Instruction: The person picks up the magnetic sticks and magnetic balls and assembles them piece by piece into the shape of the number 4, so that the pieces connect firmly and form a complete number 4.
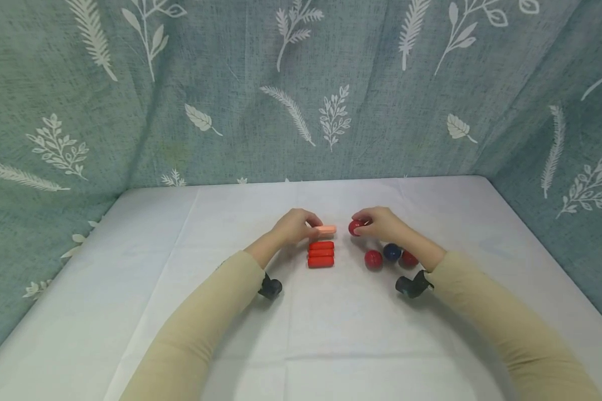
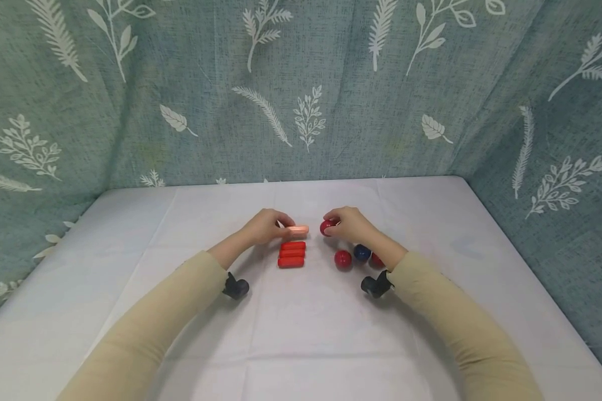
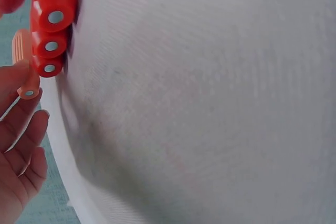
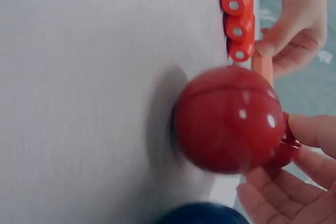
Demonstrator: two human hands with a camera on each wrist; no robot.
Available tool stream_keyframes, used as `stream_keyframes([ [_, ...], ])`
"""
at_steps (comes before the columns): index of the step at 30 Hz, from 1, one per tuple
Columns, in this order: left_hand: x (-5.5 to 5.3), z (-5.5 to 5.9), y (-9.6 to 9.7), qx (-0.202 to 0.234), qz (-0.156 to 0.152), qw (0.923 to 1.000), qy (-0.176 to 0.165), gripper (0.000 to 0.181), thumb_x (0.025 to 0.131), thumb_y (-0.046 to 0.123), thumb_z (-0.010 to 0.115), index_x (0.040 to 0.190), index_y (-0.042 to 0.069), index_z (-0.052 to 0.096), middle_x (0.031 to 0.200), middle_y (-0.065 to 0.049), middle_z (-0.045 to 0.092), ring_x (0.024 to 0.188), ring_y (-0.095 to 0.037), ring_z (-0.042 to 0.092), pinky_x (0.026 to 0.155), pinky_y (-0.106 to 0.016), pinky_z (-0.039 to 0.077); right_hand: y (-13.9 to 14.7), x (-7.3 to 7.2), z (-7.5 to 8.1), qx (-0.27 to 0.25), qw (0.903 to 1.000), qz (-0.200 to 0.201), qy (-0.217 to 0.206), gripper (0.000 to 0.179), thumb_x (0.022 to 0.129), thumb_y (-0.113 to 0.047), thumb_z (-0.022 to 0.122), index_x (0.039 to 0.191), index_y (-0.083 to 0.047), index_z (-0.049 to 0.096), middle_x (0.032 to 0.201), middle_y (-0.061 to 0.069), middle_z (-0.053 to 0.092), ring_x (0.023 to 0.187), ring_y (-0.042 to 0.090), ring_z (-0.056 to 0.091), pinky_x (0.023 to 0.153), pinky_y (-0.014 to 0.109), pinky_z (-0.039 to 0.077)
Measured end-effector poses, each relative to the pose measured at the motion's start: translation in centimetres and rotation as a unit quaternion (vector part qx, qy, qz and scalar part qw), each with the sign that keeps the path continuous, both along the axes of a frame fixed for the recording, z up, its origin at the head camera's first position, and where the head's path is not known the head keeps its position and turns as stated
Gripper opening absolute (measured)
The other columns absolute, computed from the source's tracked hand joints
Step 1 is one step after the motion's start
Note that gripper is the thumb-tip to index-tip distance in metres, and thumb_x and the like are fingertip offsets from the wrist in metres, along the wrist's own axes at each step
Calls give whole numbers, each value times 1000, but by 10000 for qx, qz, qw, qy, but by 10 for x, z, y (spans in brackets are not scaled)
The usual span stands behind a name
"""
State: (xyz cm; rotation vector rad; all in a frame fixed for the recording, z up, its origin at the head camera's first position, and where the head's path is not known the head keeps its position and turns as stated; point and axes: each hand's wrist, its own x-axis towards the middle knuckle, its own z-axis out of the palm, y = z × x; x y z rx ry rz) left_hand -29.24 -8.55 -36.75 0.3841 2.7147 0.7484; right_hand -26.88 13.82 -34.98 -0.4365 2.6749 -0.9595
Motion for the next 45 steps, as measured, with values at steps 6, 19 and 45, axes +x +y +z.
stream_keyframes([
  [6, 1, 3, 3, 1, -24, 9999, 101, 24, 86, 20, 63, 109, 16, 67, 101, 0, 62, 94, -17, 51, 81, -31, 45, -6, -2, -4, -139, 9990, -294, -304, 42, 87, -14, 59, 126, -1, 52, 121, 18, 56, 109, 30, 51, 93, 41, 44],
  [19, 3, 4, 9, 109, -300, 9993, 185, 21, 85, 17, 63, 106, 14, 68, 100, 1, 65, 94, -15, 53, 86, -31, 45, -12, -4, -7, -113, 9992, -210, -329, 40, 86, -13, 61, 124, 1, 54, 118, 18, 59, 101, 26, 55, 89, 38, 47],
  [45, 1, 2, 10, 627, -147, 9975, -287, 29, 88, 32, 58, 111, 15, 64, 107, -3, 60, 87, -19, 54, 76, -30, 46, -13, -13, -8, -1141, 9834, -925, -1064, 44, 89, -19, 58, 130, -7, 49, 126, 14, 53, 106, 27, 53, 89, 36, 47],
])
